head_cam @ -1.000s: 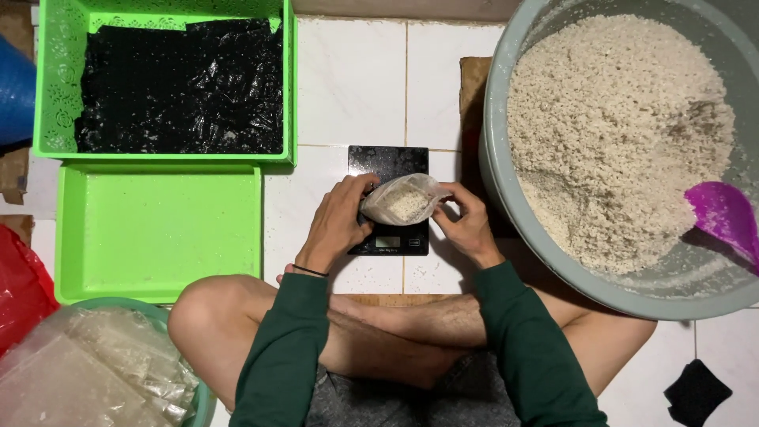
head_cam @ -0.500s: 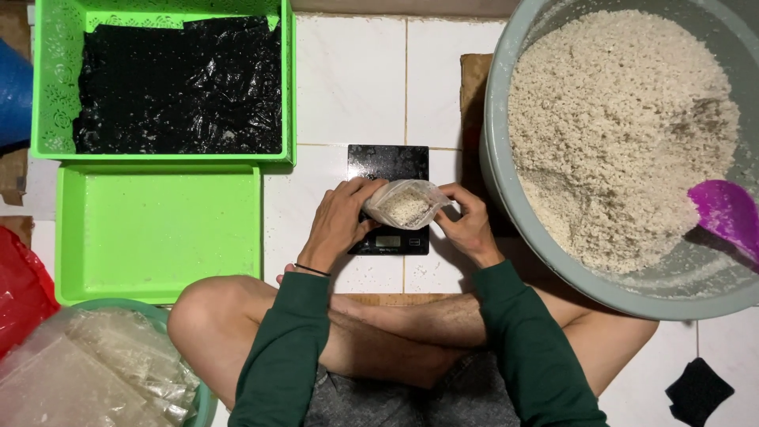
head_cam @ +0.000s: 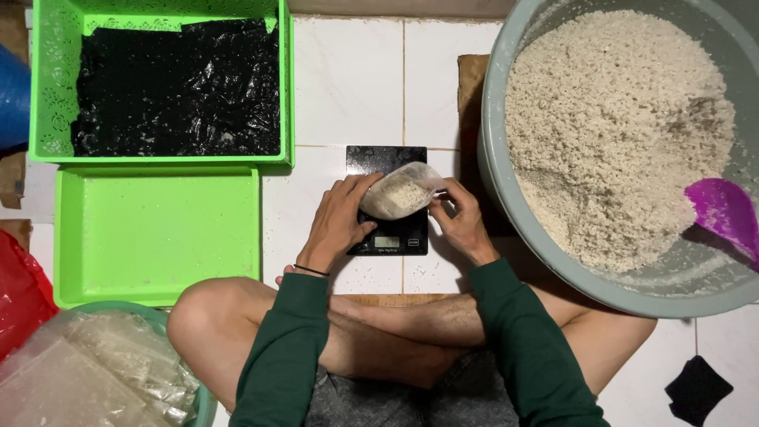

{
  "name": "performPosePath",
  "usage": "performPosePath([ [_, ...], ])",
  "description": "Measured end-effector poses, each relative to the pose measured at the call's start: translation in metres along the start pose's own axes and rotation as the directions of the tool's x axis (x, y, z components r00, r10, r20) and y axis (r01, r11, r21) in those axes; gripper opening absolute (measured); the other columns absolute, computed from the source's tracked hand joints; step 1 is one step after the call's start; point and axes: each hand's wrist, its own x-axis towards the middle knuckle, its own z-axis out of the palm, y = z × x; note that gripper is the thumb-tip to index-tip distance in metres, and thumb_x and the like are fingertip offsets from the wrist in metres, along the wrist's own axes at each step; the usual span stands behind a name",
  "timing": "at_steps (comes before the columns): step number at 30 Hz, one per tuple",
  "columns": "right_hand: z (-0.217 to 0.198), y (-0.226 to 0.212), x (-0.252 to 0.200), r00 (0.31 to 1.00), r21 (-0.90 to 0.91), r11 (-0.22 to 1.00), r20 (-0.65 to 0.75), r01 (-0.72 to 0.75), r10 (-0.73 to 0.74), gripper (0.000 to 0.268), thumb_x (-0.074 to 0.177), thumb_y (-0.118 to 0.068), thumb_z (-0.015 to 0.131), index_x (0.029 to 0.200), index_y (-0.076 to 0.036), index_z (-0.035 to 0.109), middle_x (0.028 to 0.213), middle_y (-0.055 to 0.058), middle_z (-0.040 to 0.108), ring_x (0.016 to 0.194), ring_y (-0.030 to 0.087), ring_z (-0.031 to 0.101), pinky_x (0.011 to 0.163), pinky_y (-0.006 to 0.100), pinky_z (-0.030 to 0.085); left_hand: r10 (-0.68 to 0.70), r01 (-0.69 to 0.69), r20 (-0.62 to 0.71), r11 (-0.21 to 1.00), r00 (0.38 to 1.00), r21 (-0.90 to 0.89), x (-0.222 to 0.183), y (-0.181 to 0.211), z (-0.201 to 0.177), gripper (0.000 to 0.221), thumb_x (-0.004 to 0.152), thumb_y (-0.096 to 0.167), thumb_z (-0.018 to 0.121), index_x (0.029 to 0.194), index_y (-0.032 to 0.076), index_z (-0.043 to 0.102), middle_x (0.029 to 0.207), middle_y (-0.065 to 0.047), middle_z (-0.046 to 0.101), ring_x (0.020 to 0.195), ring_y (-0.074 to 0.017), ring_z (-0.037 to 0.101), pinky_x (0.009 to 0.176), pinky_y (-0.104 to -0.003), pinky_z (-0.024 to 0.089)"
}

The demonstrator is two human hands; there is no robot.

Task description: Scooping granular food material into small plastic bags and weighing them on a digital scale.

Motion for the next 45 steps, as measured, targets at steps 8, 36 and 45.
performPosePath([
  [8, 0.001, -0.005, 0.004, 1.0, -0.017, 1.0, -0.001, 0.018, -0.018, 0.024, 0.087, 0.005, 0.064, 0.109, -0.001, 0.068, 0.096, 0.014, 0.064, 0.089, 0.023, 0.063, 0.079, 0.039, 0.055, -0.018, 0.018, -0.002, 1.0, 1.0, 0.012, 0.001, 0.002, -0.002, 0.087, 0.07, 0.004, 0.083, 0.147, 0.019, 0.045, 0.13, -0.013, 0.057, 0.119, -0.0319, 0.054, 0.099, -0.042, 0.041],
  [36, 0.003, -0.009, 0.004, 0.999, -0.098, 0.995, -0.019, 0.035, -0.037, 0.022, 0.093, 0.005, 0.056, 0.112, 0.002, 0.065, 0.099, 0.018, 0.064, 0.091, 0.028, 0.064, 0.078, 0.041, 0.055, -0.037, 0.034, -0.066, 0.999, 0.997, -0.037, 0.001, -0.001, -0.002, 0.083, 0.072, -0.019, 0.067, 0.146, 0.009, 0.045, 0.125, -0.019, 0.061, 0.112, -0.0324, 0.058, 0.094, -0.043, 0.044],
  [45, 0.004, -0.015, 0.004, 0.999, -0.113, 0.993, -0.017, 0.029, -0.031, 0.022, 0.093, 0.004, 0.056, 0.111, -0.002, 0.067, 0.097, 0.015, 0.065, 0.091, 0.028, 0.066, 0.078, 0.041, 0.056, 0.007, -0.014, -0.093, 0.997, 0.996, -0.079, -0.003, 0.012, -0.011, 0.088, 0.07, -0.023, 0.063, 0.149, 0.01, 0.042, 0.129, -0.021, 0.059, 0.11, -0.0333, 0.058, 0.093, -0.043, 0.043],
])
